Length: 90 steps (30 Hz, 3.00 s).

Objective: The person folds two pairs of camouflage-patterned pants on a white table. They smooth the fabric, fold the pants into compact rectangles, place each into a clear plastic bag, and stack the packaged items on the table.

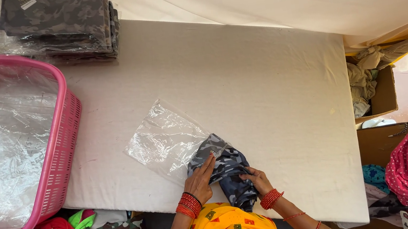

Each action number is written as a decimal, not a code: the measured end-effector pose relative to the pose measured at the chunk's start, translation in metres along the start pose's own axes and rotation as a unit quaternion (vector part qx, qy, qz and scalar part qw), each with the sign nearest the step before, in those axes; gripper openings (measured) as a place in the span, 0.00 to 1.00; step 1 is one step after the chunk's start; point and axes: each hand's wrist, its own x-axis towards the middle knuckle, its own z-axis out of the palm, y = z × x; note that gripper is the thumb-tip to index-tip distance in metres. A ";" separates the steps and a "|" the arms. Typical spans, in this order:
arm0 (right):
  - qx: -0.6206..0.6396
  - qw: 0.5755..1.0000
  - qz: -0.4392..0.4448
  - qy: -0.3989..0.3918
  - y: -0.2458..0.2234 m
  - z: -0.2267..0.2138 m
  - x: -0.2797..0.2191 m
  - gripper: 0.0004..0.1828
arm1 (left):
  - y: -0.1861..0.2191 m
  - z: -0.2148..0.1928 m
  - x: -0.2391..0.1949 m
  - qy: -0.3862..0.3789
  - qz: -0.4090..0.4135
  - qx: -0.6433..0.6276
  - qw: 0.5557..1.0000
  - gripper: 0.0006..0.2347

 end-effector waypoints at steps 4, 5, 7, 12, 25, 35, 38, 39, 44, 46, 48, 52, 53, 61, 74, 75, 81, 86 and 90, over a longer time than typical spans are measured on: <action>-0.095 0.993 -0.052 -0.048 0.002 0.022 0.001 0.20 | 0.014 0.009 0.010 -0.010 0.023 -0.002 1.000 0.43; -0.129 0.984 -0.088 -0.085 -0.006 0.029 -0.001 0.20 | 0.015 0.013 0.013 -0.007 0.051 0.002 0.999 0.43; -0.160 0.972 -0.123 -0.123 -0.015 0.042 -0.001 0.20 | 0.020 0.018 0.015 -0.004 0.078 0.007 0.997 0.43; -0.524 0.823 -0.188 -0.108 -0.002 0.057 0.033 0.17 | 0.027 0.034 0.018 -0.009 0.154 -0.008 0.988 0.42; -0.537 0.747 -0.343 -0.192 -0.086 0.173 0.032 0.25 | 0.040 0.021 -0.009 0.150 0.193 0.003 0.970 0.35; -0.508 0.759 -0.379 -0.148 -0.075 0.110 0.067 0.38 | 0.036 0.047 -0.001 0.071 0.122 -0.033 0.989 0.43; -0.435 0.838 -0.321 -0.079 -0.049 0.089 0.088 0.43 | 0.037 0.059 0.004 0.035 0.093 -0.019 0.995 0.46; -0.419 0.870 -0.258 -0.039 -0.046 0.086 0.089 0.46 | 0.037 0.064 0.005 0.002 0.076 0.000 0.997 0.47; -0.460 0.865 -0.192 -0.058 -0.081 0.111 0.068 0.37 | 0.044 0.055 0.002 -0.031 0.041 -0.002 0.999 0.46; -0.416 0.885 -0.202 -0.049 -0.077 0.114 0.071 0.33 | 0.048 0.048 0.001 -0.003 0.045 -0.008 0.999 0.45; -0.433 0.791 -0.426 0.074 -0.062 0.109 0.078 0.27 | 0.054 0.043 0.001 -0.023 0.030 -0.004 0.999 0.41; -0.483 0.743 -0.439 0.149 -0.032 0.100 0.077 0.40 | 0.045 0.060 0.008 -0.013 0.026 -0.011 0.999 0.35; -0.468 0.722 -0.485 0.156 -0.021 0.091 0.081 0.42 | 0.040 0.068 0.011 0.015 0.038 -0.029 0.999 0.35; -0.638 0.590 -0.458 -0.187 -0.030 0.077 0.093 0.34 | 0.057 0.072 0.026 0.064 0.073 0.005 0.995 0.40; -0.646 0.524 -0.551 -0.069 -0.083 0.161 0.076 0.36 | 0.051 0.070 0.024 -0.074 0.025 0.043 0.996 0.42; -0.634 0.537 -0.553 -0.064 -0.083 0.164 0.073 0.35 | 0.051 0.067 0.021 -0.094 0.020 0.042 0.994 0.42; -0.745 0.489 -0.449 -0.065 -0.091 0.128 0.072 0.41 | 0.048 0.057 0.015 -0.010 0.094 -0.068 0.993 0.34; -0.788 0.485 -0.368 -0.088 -0.096 0.124 0.046 0.44 | -0.014 0.059 0.032 0.233 0.038 -0.006 0.972 0.24; -0.757 0.487 -0.431 -0.064 -0.073 0.105 0.054 0.40 | -0.073 0.026 0.036 0.273 -0.074 0.087 0.955 0.29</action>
